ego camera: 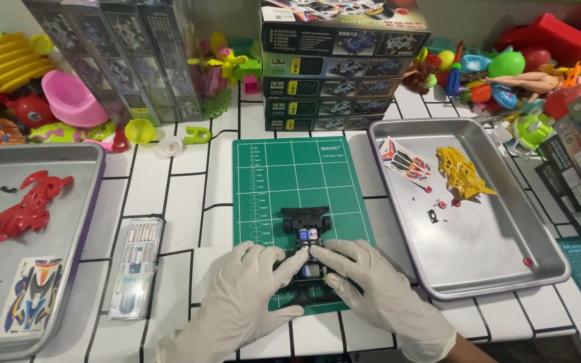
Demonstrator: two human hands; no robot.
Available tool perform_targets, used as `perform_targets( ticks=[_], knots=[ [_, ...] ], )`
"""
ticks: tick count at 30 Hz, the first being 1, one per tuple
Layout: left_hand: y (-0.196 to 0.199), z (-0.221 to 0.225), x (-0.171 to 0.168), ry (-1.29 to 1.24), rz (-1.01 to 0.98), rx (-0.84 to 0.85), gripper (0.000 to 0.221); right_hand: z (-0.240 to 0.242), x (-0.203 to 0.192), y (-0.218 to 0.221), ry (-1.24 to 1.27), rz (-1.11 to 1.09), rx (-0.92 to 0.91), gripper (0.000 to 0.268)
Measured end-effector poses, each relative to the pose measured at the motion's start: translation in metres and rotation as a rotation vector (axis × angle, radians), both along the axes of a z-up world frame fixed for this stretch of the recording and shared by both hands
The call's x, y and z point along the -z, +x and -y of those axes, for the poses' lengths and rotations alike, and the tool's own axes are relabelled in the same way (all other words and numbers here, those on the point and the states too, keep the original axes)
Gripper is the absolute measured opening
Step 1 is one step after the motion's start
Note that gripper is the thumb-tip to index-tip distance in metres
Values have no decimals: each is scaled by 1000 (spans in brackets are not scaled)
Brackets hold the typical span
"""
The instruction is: Assembling a mini 4WD toy car chassis, including installing batteries, motor, and gears, and testing the mechanism.
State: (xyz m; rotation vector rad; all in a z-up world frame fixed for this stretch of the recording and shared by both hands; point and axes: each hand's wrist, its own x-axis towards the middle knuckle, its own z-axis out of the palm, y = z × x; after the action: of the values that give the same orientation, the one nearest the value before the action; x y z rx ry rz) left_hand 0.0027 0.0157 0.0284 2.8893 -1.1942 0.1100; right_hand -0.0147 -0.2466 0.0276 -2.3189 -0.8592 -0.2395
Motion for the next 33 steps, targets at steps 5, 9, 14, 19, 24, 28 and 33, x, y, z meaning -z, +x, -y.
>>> perform_targets(
  ticks=[5,9,14,19,24,28,33],
  knots=[
    [3,-2,-9,-58,-35,41,93,0,-3,-2,-101,-34,35,44],
    [13,8,-26,173,-388,26,93,4,7,1,-73,-61,10,45],
    [13,6,2,163,-187,98,95,5,3,3,-60,-144,-16,45],
    [16,-3,14,-13,-187,134,94,5,-3,7,-60,-173,-24,46],
    [15,-7,20,-95,-96,126,101,4,-14,7,-40,-227,-34,47],
    [17,-5,10,-88,-10,120,113,4,-14,8,-49,-221,-34,50],
    [20,6,-3,136,-225,130,97,1,-14,6,-69,-268,13,54]
  ],
)
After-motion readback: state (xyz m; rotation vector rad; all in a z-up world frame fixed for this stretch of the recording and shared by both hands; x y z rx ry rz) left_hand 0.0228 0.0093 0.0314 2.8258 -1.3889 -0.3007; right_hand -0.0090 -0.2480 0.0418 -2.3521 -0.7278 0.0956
